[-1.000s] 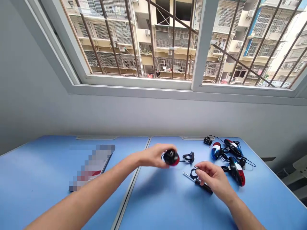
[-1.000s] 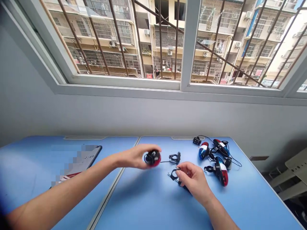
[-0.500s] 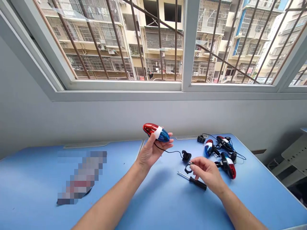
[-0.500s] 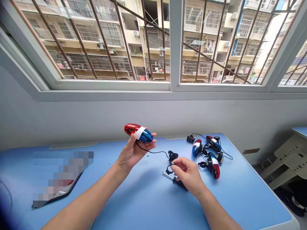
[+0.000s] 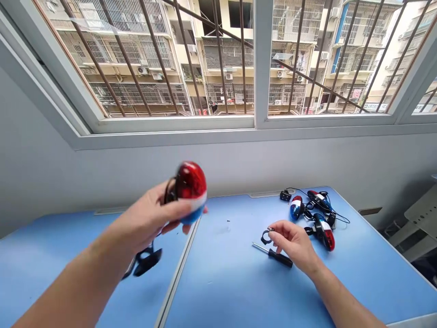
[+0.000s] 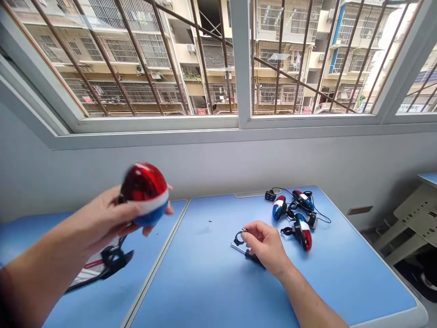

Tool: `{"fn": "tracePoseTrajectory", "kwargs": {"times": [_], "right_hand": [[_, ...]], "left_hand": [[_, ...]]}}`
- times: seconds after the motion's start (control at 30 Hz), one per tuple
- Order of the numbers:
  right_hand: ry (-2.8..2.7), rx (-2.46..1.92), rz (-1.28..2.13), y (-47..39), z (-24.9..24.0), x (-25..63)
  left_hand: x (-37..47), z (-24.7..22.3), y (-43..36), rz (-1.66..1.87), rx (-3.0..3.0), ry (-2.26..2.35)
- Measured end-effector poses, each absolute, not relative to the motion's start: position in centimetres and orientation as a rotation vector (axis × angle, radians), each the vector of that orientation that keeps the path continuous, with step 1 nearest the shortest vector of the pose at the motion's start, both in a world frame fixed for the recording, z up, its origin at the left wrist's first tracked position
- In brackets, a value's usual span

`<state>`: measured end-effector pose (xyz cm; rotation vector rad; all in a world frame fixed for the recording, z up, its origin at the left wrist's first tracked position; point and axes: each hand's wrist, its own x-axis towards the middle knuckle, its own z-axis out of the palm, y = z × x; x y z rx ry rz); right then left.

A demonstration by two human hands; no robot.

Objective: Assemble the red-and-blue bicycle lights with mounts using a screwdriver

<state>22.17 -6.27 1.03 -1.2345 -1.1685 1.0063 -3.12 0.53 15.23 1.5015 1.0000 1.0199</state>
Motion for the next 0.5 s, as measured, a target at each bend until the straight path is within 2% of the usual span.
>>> {"fn": "tracePoseTrajectory", "kwargs": {"times": [0.13, 0.27, 0.5], "right_hand": [[-1.186, -1.225, 1.014, -6.4, 1.0, 22.1], [-1.2, -1.207, 1.012, -6.4, 0.7, 22.1], [-1.23, -1.23, 0.995, -6.3, 0.8, 21.9]], "left_hand": [[-3.3, 12.7, -0.7, 0.525, 2.052, 1.321], [-1.8, 8.7, -1.6, 0.177, 2.358, 1.552], [0.7, 3.6, -2.0, 0.039, 2.542, 1.547]]}}
